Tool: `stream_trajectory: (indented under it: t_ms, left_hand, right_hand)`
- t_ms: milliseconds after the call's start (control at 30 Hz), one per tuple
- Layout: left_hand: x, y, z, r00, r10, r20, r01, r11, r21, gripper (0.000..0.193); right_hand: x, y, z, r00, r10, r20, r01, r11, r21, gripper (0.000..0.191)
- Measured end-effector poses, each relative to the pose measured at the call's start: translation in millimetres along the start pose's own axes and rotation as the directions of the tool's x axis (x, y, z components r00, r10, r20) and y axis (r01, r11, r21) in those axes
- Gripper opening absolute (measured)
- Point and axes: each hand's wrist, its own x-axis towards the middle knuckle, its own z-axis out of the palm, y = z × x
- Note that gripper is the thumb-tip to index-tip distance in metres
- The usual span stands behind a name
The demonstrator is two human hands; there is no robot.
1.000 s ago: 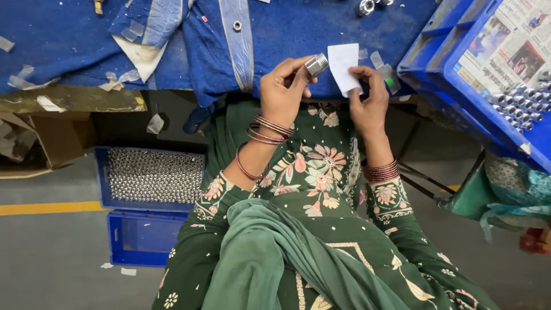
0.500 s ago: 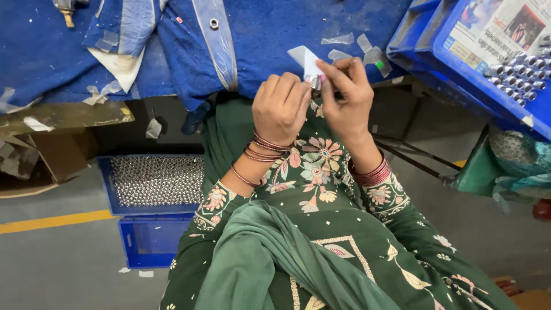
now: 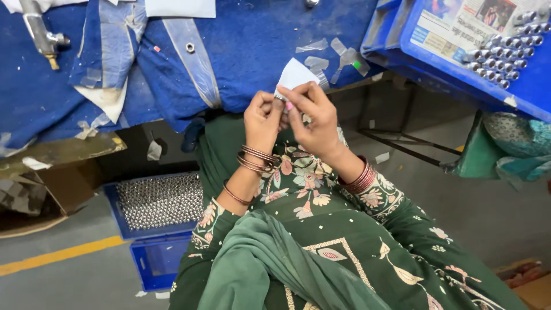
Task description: The person repeatedly picks small white fabric squares and metal rings from a table, wraps each ring with a square, and places the wrapped units on the table. The person handles items one at a time and continues the repetitive wrapping process throughout the clip.
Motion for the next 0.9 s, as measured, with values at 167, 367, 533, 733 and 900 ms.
stream_trajectory:
  t_ms: [167, 367, 533, 733, 900]
  left_hand:
    - [-2.0, -13.7, -9.7, 0.955, 0.276, -0.112, -0.228, 0.919, 0.323, 0.018]
    - [-17.6, 39.2, 5.0, 0.975, 0.222, 0.018, -0.221, 0.958, 0.180, 0.047]
    - [-35.6, 74.9, 13.4, 0.959, 0.213, 0.186, -0.261, 0.919, 0.296, 0.058]
    - [-41.1, 106.8, 18.7, 0.940, 0.193, 0.280, -0.312, 0.816, 0.487, 0.038]
    - [-52.6, 125.1, 24.4, 0.948, 0.251, 0.195, -0.316, 0.688, 0.653, 0.020]
  right_hand:
    - [-14.6, -4.5, 10.3, 0.994, -0.077, 0.082, 0.083, 0.994, -0.073, 0.036]
    - [-31.4, 13.8, 16.4, 0.999, 0.026, -0.025, -0.023, 0.995, 0.098, 0.025]
    - [-22.3, 42.2, 9.0, 0.950, 0.310, 0.027, -0.284, 0.830, 0.480, 0.045]
    - [-20.7, 46.4, -4.1, 0.708, 0.423, 0.566, -0.662, 0.118, 0.740, 0.062]
    - [-24.1, 42.6, 1.8, 0.691, 0.334, 0.641, -0.688, 0.033, 0.725, 0.061]
